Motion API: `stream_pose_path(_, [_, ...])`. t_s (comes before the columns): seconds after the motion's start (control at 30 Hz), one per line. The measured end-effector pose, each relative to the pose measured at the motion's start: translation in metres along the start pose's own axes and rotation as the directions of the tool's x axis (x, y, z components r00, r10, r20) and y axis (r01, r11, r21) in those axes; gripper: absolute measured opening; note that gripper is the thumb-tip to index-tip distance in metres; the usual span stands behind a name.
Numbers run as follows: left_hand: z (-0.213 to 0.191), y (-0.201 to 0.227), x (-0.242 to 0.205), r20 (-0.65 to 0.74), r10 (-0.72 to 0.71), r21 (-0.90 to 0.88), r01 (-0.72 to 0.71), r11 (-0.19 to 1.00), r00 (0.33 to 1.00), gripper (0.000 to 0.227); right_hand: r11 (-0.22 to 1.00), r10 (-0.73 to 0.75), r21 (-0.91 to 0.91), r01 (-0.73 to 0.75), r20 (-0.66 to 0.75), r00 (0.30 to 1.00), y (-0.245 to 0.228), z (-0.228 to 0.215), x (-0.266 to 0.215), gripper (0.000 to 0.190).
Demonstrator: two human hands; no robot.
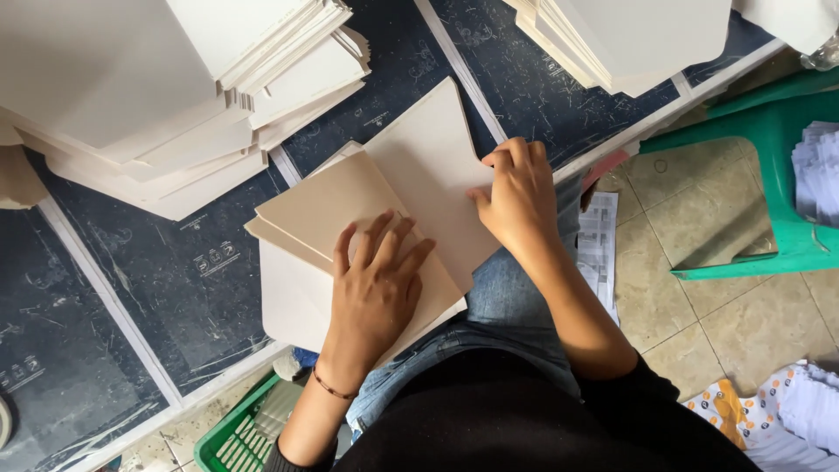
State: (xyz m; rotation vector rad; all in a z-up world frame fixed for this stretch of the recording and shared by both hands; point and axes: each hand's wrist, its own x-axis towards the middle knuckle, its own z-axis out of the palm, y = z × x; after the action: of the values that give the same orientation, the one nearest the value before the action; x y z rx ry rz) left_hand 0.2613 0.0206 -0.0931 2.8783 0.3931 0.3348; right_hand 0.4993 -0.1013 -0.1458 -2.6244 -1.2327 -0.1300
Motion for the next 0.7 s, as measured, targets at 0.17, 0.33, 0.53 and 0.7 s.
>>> stream_pose_path(0.17, [0.020, -0.010, -0.022, 0.029, -0.071, 0.064, 0.069, 0.996, 0.997, 0.040, 0.989, -0.037, 0.144, 0.012, 0.170, 0.985, 0.010, -0.040, 0.025, 0.037])
stream_pose_path(0.33, [0.042, -0.016, -0.039, -0.007, -0.091, -0.002, 0.091, 0.996, 0.996, 0.045, 0.808, -0.259, 0.589, 0.005, 0.347, 0.901, -0.009, -0.124, 0.050, 0.021])
stream_pose_path(0.53, [0.043, -0.014, -0.039, -0.056, -0.109, 0.006, 0.110, 0.994, 0.992, 0.045, 0.403, -0.452, 0.911, 0.085, 0.118, 0.884, -0.040, -0.047, 0.035, 0.042])
stream_pose_path(0.7, [0.059, -0.017, -0.042, -0.128, -0.132, -0.074, 0.123, 0.990, 0.983, 0.045, 0.480, -0.514, 0.794, 0.373, -0.091, 0.853, -0.107, -0.024, -0.004, 0.068])
